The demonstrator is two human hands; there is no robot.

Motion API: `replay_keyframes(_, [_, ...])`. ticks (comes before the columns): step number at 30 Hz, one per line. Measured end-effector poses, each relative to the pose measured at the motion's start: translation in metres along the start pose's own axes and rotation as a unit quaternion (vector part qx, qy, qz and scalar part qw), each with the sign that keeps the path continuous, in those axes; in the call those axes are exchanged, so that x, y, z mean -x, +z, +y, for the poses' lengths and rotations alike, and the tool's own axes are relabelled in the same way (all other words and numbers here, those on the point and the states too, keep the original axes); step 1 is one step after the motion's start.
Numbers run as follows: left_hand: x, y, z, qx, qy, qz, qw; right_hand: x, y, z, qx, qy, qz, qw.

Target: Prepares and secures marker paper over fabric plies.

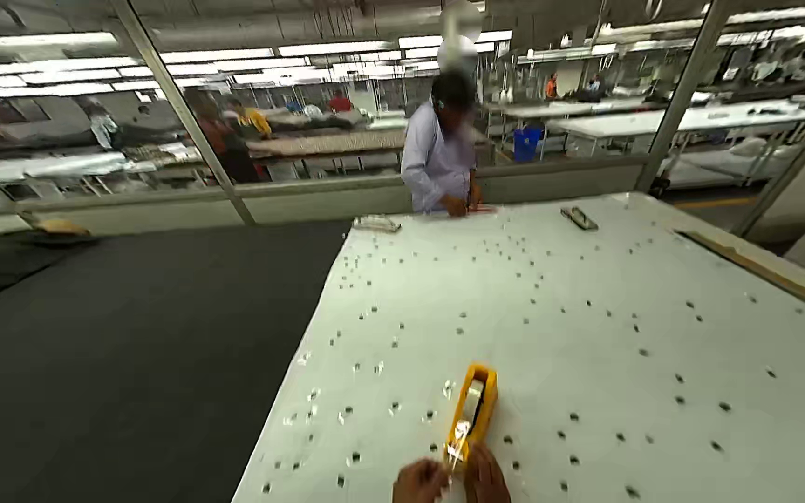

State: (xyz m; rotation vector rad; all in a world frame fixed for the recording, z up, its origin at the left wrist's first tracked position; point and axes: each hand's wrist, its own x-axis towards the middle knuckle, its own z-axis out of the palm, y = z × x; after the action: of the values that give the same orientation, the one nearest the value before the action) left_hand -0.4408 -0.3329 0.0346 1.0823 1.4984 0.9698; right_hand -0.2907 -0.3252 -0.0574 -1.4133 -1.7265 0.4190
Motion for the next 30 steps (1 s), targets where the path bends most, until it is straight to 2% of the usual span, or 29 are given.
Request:
replay_keyframes(2, [0.009,-0.003,0.008,-0.005,-0.028,0.000,1.000,0.004,0.006,0.007,0.023,-0.021,0.035,0.999])
replay_keyframes(5, [0.018,-0.007,0.015,-0.015,-0.056,0.001,0.998,0.006,0.006,0.009,0.023,-0.019,0.017,0.999])
replay_keyframes(12, [0.012,0.001,-0.003,0.045,-0.068,0.048,0.996,0.010,0.010,0.014,0.009,-0.021,0.015,1.000])
replay_keyframes(17, [-0.001,0.014,-0.016,0.028,-0.062,0.098,0.993,0.011,0.011,0.015,0.004,-0.014,0.009,1.000])
replay_keyframes(19, [-0.002,0.017,-0.019,0.072,-0.070,0.095,0.990,0.010,0.011,0.015,0.000,-0.017,0.012,1.000])
replay_keyframes(21, [-0.002,0.022,-0.019,0.180,-0.119,0.077,0.973,0.010,0.012,0.017,-0.007,-0.023,0.020,1.000])
replay_keyframes(24, [-0.004,0.032,-0.018,0.361,-0.282,0.041,0.888,0.011,0.010,0.018,-0.042,-0.015,0.004,0.999])
replay_keyframes(26, [-0.004,0.038,-0.019,0.392,-0.340,0.028,0.854,0.010,0.008,0.020,-0.076,-0.004,-0.012,0.997])
replay_keyframes(28, [0.005,0.040,-0.025,0.354,-0.350,0.021,0.867,0.011,0.006,0.020,-0.100,0.001,-0.016,0.995])
replay_keyframes(30, [0.013,0.031,-0.032,0.310,-0.312,0.029,0.897,0.014,-0.002,0.017,-0.107,0.004,-0.018,0.994])
